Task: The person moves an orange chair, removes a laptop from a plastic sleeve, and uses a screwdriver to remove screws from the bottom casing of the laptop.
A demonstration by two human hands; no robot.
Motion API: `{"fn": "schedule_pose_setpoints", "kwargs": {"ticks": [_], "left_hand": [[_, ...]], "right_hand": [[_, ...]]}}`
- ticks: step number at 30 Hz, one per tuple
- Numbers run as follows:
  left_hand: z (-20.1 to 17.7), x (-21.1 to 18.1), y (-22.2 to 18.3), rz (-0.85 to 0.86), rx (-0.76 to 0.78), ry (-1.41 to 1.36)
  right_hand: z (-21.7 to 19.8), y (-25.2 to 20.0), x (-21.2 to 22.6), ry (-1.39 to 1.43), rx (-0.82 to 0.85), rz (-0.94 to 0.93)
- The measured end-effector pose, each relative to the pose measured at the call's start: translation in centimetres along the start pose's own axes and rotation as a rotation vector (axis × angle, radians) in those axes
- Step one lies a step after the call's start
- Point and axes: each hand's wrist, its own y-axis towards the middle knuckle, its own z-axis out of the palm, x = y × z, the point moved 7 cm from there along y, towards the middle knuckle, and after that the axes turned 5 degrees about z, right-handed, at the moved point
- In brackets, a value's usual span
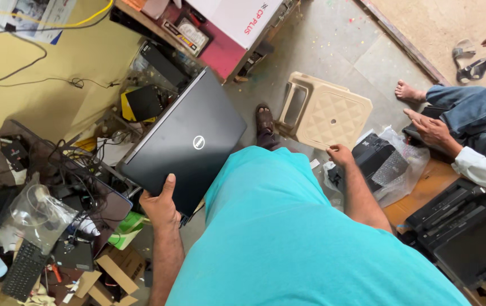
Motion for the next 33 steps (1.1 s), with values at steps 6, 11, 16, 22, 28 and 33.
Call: {"fn": "schedule_pose_setpoints", "kwargs": {"ticks": [6,11,16,22,28,33], "left_hand": [[5.1,-1.5,1.7,-0.082,-0.036,-0.016],[8.8,-1.5,5.0,-0.247,-0.038,-0.184],[11.4,-1.8,9.3,-0.178,0.023,-0.147],[13.7,-0.9,13.5,-0.161,0.062,-0.144],[16.1,-2.2,15.5,-0.226,0.037,-0.152],[17.4,-1.8,15.3,-0.154,-0.055,-0.137]], "right_hand": [[-1.2,0.8,0.1,0.156,-0.033,0.053],[-0.7,1.4,4.0,0.137,-0.028,0.011],[-3.4,2.7,12.1,0.168,-0.14,-0.123],[-11.3,4.8,29.2,0.315,-0.425,-0.581],[-14.7,5.3,51.3,0.157,-0.467,-0.921],[-12.9,12.2,63.0,-0.146,-0.527,-0.774]]}}
